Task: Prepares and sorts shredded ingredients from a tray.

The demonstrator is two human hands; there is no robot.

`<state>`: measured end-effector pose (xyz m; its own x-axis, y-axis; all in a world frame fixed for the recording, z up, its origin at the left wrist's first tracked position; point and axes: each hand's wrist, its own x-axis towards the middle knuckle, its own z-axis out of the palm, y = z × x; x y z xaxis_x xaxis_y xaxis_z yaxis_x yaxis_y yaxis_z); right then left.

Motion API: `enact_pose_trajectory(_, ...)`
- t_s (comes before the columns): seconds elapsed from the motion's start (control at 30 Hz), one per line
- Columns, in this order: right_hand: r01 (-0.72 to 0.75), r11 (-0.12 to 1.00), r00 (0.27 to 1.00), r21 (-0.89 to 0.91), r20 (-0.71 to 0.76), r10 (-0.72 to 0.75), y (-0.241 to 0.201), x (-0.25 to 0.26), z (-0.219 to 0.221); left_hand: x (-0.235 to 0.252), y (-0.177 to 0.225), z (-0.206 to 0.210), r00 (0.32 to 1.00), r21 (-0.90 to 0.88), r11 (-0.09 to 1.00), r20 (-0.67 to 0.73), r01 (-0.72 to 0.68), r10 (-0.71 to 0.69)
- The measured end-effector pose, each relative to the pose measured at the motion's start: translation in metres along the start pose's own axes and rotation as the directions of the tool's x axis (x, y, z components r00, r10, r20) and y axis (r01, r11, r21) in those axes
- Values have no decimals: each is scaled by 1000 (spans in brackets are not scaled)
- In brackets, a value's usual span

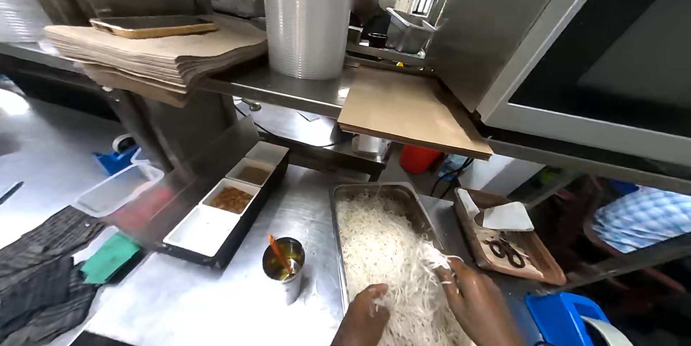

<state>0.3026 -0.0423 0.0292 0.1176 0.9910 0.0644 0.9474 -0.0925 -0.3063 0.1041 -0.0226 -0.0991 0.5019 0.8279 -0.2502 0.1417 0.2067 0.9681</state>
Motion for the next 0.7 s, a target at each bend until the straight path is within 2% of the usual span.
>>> enact_pose_trajectory(0.07,10,998,999,-58,39,-7,1,5,-12,-5,3,-1,999,66,998,29,-16,14)
enact_pose_trajectory(0.1,45,998,998,-49,-42,-47,4,7,-14,-8,6,-2,999,104,994,43,-25,21)
enact_pose_trajectory(0.17,146,989,944,-1,-299,-139,11,14,-18,-11,15,-5,997,169,984,62,-52,42)
enact_pose_trajectory(0.2,167,985,925,38,-353,-143,11,19,-19,-12,18,-6,997,187,980,61,-65,55)
enact_pose_trajectory(0.23,173,982,938,76,-318,-141,11,25,-20,-12,23,-8,996,203,977,63,-71,59)
enact_pose_trajectory(0.3,133,976,990,174,-72,-122,18,38,-21,-12,31,-14,996,239,969,71,-67,51)
enact_pose_trajectory(0.33,140,965,990,221,-7,-142,25,46,-21,-10,36,-17,997,242,968,68,-61,46)
enact_pose_trajectory(0.43,224,878,973,422,-45,-227,47,74,-28,4,51,-29,998,195,981,-45,-26,35)
enact_pose_trajectory(0.5,127,877,983,464,59,-174,59,108,-21,27,62,-37,986,179,984,-167,13,17)
enact_pose_trajectory(0.57,-41,899,958,436,273,-88,71,154,6,63,73,-43,959,169,983,-284,76,-25)
enact_pose_trajectory(0.6,-76,908,939,412,336,-73,79,176,30,86,75,-46,941,175,979,-334,108,-44)
enact_pose_trajectory(0.67,-61,933,928,354,364,-77,97,214,84,136,73,-51,907,241,949,-411,205,-92)
enact_pose_trajectory(0.7,-7,946,932,325,345,-111,107,231,110,158,70,-53,886,268,919,-439,290,-151)
